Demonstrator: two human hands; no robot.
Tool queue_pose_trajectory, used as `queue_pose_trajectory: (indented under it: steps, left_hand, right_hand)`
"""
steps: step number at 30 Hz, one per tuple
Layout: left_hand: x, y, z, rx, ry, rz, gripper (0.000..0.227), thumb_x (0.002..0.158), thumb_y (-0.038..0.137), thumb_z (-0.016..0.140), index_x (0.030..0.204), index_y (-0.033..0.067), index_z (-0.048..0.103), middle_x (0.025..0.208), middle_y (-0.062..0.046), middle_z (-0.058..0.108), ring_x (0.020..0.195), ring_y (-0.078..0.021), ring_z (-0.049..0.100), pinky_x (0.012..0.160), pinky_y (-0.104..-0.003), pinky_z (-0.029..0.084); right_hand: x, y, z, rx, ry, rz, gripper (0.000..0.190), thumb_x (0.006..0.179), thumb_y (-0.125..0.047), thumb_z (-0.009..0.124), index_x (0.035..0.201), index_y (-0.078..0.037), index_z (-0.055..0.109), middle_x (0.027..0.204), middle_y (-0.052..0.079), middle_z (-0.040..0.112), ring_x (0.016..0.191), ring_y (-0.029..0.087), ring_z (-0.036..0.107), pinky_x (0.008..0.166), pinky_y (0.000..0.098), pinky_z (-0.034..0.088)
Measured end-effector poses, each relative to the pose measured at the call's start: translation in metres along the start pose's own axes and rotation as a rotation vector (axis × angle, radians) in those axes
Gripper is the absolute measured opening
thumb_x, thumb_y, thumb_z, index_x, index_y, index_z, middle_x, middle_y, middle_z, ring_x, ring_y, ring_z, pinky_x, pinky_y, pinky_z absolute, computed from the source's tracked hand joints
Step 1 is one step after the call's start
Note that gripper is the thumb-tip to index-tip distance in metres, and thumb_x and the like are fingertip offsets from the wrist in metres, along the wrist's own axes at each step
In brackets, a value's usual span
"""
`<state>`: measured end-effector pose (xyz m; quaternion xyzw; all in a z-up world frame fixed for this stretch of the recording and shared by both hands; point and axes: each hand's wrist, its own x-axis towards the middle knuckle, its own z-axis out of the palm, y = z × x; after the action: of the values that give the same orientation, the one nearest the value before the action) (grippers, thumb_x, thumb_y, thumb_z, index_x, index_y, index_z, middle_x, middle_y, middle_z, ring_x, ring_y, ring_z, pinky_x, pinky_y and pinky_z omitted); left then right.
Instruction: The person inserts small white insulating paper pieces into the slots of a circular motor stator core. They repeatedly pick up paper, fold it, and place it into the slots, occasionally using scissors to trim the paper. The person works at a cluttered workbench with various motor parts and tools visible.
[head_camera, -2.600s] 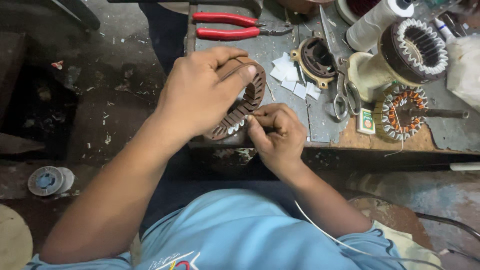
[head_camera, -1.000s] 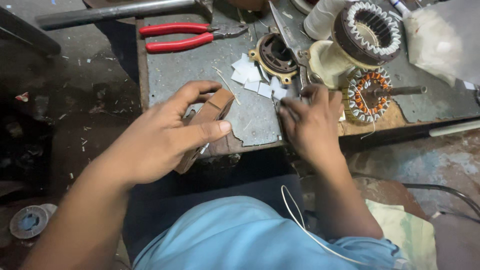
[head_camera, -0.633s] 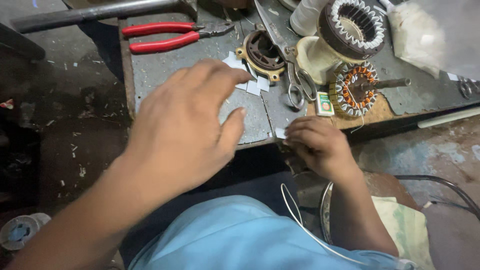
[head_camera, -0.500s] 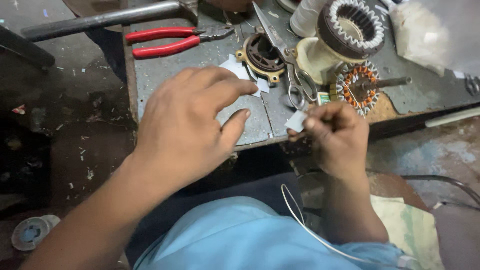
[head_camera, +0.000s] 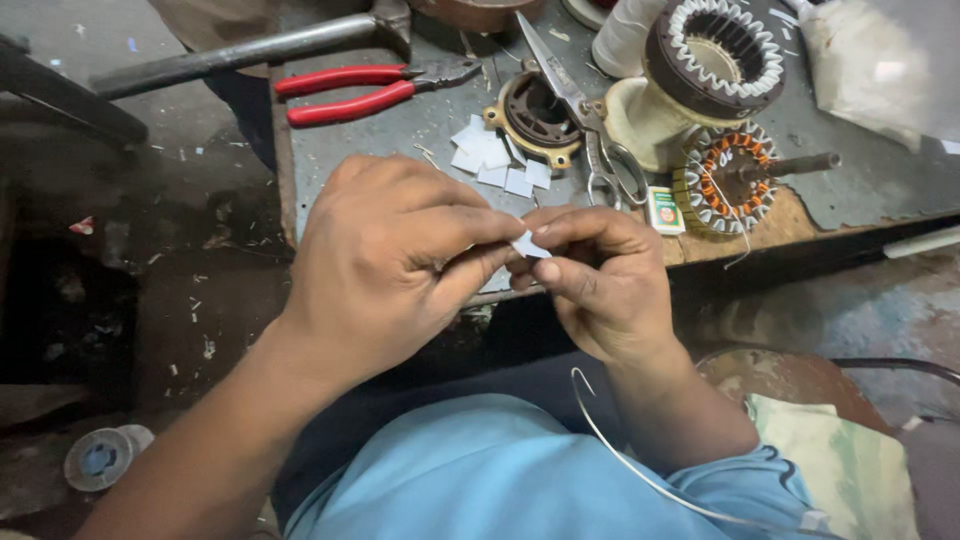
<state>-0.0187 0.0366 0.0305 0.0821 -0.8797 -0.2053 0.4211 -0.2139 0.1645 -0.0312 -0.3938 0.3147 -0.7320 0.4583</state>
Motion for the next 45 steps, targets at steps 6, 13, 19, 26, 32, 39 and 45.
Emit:
queue_pose_trajectory:
  steps: [6,13,19,26,32,39,45]
  left_hand:
    - [0.005,-0.003,-0.005,-0.154,-0.049,-0.029,0.01,0.09,0.02,0.082,0.094,0.0115,0.079,0.094,0.0,0.077,0.087,-0.0179,0.072,0.091,-0.035,0.045]
    - [-0.001,-0.008,-0.004,-0.206,-0.017,-0.153,0.011,0.088,0.015,0.078,0.081,0.0078,0.074,0.091,-0.002,0.078,0.089,-0.0182,0.073,0.091,-0.034,0.054]
    - [-0.01,-0.005,-0.031,-0.062,-0.051,-0.19,0.047,0.081,0.028,0.085,0.113,-0.0039,0.071,0.128,-0.022,0.067,0.106,-0.0326,0.071,0.09,-0.04,0.055]
    - [-0.065,-0.001,-0.012,-0.488,0.269,-0.575,0.048,0.102,0.025,0.07,0.139,-0.0036,0.061,0.122,-0.014,0.074,0.103,-0.0158,0.073,0.09,-0.029,0.06]
    - [-0.074,-0.031,0.002,-0.645,0.38,-0.623,0.033,0.107,0.021,0.065,0.126,-0.0052,0.071,0.106,-0.006,0.077,0.092,-0.0068,0.07,0.082,-0.025,0.058]
    - [-0.041,-0.023,-0.008,-0.314,0.201,-0.72,0.039,0.107,0.034,0.059,0.097,0.0009,0.077,0.06,-0.004,0.063,0.056,-0.0051,0.055,0.051,-0.028,0.044]
    - [-0.038,-0.027,-0.009,-0.269,0.21,-0.729,0.038,0.106,0.034,0.057,0.099,0.0039,0.079,0.055,-0.003,0.063,0.049,-0.0071,0.059,0.047,-0.028,0.045]
  right_hand:
    - [-0.001,0.004,0.004,-0.182,0.075,-0.135,0.007,0.092,0.009,0.076,0.098,0.008,0.073,0.112,0.025,0.07,0.093,0.025,0.072,0.082,0.0347,0.063]
    - [0.008,0.022,0.015,-0.231,0.014,-0.253,0.004,0.094,0.01,0.076,0.095,0.008,0.072,0.109,0.02,0.069,0.085,0.022,0.071,0.075,0.033,0.062]
    - [0.008,0.02,0.005,-0.44,0.146,-0.264,0.006,0.093,0.012,0.075,0.092,0.009,0.069,0.112,0.021,0.069,0.09,0.023,0.071,0.078,0.0326,0.061]
    - [-0.003,0.046,0.005,-0.992,-0.089,-0.371,0.016,0.087,0.007,0.081,0.081,0.003,0.067,0.098,0.015,0.075,0.084,0.019,0.073,0.076,0.0268,0.057]
    - [0.015,0.057,0.016,-1.007,-0.214,-0.422,0.019,0.089,0.006,0.08,0.079,0.002,0.064,0.098,0.015,0.075,0.082,0.018,0.073,0.071,0.0271,0.058]
    - [0.016,0.063,0.024,-0.97,-0.272,-0.372,0.019,0.09,0.006,0.078,0.08,0.002,0.062,0.096,0.014,0.074,0.082,0.018,0.072,0.072,0.0269,0.058]
    - [0.017,0.075,0.038,-1.038,-0.122,-0.37,0.02,0.089,0.004,0.079,0.079,0.0,0.061,0.095,0.012,0.074,0.083,0.018,0.072,0.074,0.0284,0.057]
